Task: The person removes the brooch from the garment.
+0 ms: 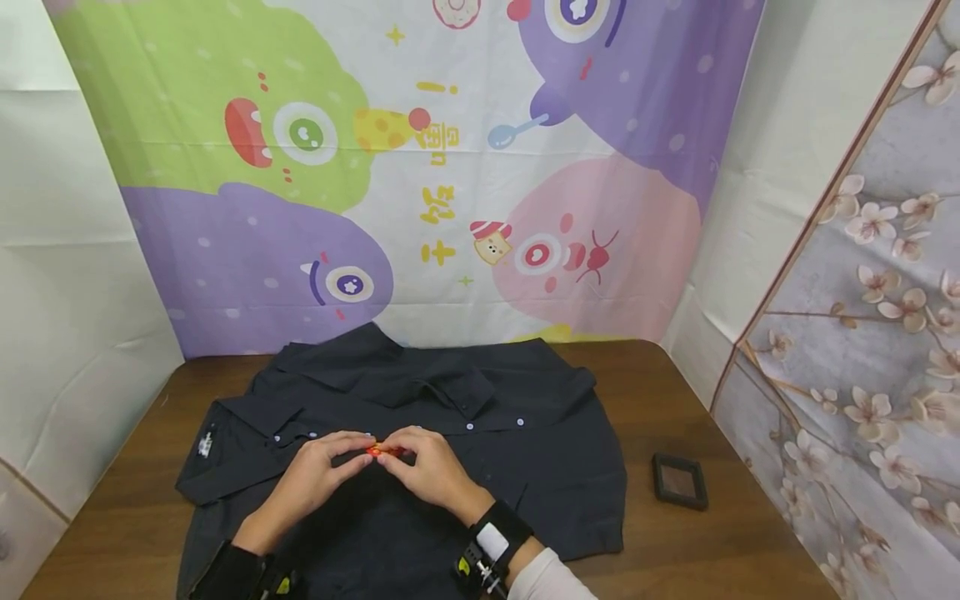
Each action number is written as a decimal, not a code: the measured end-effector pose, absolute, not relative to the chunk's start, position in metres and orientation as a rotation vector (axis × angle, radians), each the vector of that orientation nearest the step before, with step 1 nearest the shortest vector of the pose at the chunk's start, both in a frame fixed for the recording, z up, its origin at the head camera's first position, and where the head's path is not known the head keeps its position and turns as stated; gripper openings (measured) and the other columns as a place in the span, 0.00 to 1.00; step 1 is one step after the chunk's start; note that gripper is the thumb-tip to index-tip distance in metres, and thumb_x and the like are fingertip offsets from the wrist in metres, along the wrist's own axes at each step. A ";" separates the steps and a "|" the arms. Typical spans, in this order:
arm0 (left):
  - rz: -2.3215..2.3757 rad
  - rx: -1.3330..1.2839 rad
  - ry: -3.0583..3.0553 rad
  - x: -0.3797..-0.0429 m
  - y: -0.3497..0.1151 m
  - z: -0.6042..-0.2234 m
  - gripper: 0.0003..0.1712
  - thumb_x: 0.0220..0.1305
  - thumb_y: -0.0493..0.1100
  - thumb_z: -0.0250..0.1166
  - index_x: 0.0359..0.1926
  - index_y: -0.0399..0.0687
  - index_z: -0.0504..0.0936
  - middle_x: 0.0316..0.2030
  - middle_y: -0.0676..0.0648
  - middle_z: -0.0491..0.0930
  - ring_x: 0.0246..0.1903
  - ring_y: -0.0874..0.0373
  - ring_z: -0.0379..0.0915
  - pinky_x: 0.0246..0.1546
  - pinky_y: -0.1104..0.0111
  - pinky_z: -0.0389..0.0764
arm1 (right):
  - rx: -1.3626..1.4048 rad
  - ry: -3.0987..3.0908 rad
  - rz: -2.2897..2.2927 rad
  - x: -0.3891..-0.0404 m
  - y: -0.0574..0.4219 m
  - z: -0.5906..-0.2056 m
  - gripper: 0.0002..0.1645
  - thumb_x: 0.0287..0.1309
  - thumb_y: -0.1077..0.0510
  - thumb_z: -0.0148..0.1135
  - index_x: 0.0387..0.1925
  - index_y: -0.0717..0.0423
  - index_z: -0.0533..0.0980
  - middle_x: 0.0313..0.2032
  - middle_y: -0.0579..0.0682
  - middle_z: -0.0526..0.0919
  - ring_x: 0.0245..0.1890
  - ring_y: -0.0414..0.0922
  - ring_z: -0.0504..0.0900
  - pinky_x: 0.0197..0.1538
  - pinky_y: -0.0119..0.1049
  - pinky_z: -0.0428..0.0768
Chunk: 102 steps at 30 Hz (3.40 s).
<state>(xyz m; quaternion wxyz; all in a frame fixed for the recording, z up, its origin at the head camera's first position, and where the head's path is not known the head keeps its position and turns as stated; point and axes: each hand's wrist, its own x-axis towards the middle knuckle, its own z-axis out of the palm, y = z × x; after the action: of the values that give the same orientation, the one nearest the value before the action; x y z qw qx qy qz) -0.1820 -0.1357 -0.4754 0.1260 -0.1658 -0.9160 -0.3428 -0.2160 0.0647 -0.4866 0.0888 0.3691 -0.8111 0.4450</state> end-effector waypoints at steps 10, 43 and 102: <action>-1.046 -0.519 -2.523 -0.189 -0.128 -0.477 0.11 0.55 0.41 0.72 0.40 0.45 0.88 0.41 0.51 0.87 0.44 0.55 0.84 0.47 0.57 0.83 | 1.101 -2.435 1.326 -0.222 0.074 -0.484 0.10 0.61 0.58 0.65 0.42 0.57 0.84 0.41 0.51 0.86 0.38 0.40 0.83 0.41 0.30 0.84; -1.104 -0.488 -2.521 -0.184 -0.138 -0.472 0.08 0.58 0.39 0.70 0.40 0.49 0.88 0.39 0.53 0.87 0.41 0.57 0.84 0.43 0.60 0.84 | 1.046 -2.405 1.367 -0.215 0.062 -0.482 0.12 0.56 0.66 0.66 0.43 0.58 0.83 0.40 0.52 0.86 0.37 0.43 0.85 0.42 0.32 0.84; -1.164 -0.547 -2.509 -0.188 -0.134 -0.471 0.05 0.59 0.37 0.69 0.37 0.47 0.89 0.34 0.51 0.88 0.28 0.69 0.78 0.29 0.76 0.79 | 1.007 -2.281 1.096 -0.219 0.058 -0.490 0.05 0.54 0.66 0.67 0.34 0.57 0.83 0.27 0.46 0.80 0.26 0.39 0.77 0.31 0.24 0.77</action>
<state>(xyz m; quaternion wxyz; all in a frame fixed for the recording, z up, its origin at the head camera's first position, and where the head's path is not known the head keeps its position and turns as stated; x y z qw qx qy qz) -0.1875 -0.1340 -0.4713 0.1602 -0.1914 -0.8784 -0.4075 -0.2186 0.0582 -0.4900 0.2072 0.3617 -0.8193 0.3937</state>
